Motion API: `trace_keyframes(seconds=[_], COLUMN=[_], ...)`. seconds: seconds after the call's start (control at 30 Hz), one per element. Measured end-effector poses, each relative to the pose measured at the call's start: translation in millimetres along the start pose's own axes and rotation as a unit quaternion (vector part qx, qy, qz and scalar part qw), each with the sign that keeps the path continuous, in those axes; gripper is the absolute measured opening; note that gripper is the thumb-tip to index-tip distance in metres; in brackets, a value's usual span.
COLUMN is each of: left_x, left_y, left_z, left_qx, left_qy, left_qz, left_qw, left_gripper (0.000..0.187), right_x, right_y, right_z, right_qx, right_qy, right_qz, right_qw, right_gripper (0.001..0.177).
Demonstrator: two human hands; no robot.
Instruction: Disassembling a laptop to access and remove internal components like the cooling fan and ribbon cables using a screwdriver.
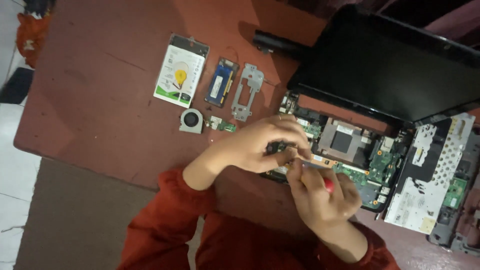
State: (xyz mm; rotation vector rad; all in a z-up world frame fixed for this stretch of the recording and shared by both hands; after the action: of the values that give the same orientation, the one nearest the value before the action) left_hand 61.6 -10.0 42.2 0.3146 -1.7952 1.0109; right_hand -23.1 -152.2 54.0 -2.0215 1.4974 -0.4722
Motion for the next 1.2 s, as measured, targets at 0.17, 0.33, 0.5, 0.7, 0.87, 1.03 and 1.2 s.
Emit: trace_keyframes(seconds=[0.17,0.33,0.5,0.7,0.87,1.03,1.2], left_x=[-3.0,-10.6,-17.0,-5.5,3.9,4.4,-1.0], left_y=[8.8,10.3,13.4,5.5,0.9,5.6,9.6], left_z=[2.8,2.3,5.3,6.1,2.3,2.9,6.2], left_qx=[-0.087,-0.085,-0.066,-0.061,-0.039,-0.038,-0.050], left_qy=[0.070,0.061,0.034,-0.030,-0.031,0.028,0.058], left_qz=[-0.009,-0.012,0.095,0.007,0.047,-0.013,0.008], left_qw=[0.994,0.994,0.993,0.998,0.998,0.999,0.997], left_gripper=[0.026,0.032,0.025,0.028,0.032,0.046,0.030], right_x=[-4.7,-3.3,20.3,23.6,16.2,16.0,28.1], right_y=[-23.8,-29.9,-21.8,-42.9,-52.8,-63.9,-45.1], right_z=[-13.4,-10.5,-0.4,-25.0,-43.3,-40.0,-23.7], right_qx=[-0.041,-0.084,-0.164,-0.261,-0.271,-0.325,-0.326], right_qy=[0.003,0.006,-0.234,-0.256,-0.282,-0.360,-0.428], right_qz=[-0.053,-0.105,-0.096,0.068,0.112,0.086,0.073], right_qw=[0.998,0.991,0.954,0.928,0.913,0.870,0.840], right_gripper=[0.020,0.021,0.036,0.050,0.041,0.040,0.045])
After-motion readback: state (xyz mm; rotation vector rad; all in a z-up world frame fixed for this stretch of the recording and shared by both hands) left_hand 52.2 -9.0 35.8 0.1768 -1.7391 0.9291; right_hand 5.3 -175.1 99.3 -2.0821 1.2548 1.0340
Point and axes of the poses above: each hand's wrist, its own y-axis away from the middle knuckle, its own z-axis out of the palm, x = y × z, the point moved 4 cm from there along -y, towards the middle knuckle, and after that the axes turned 9 degrees about z, right-handed, at the moved point
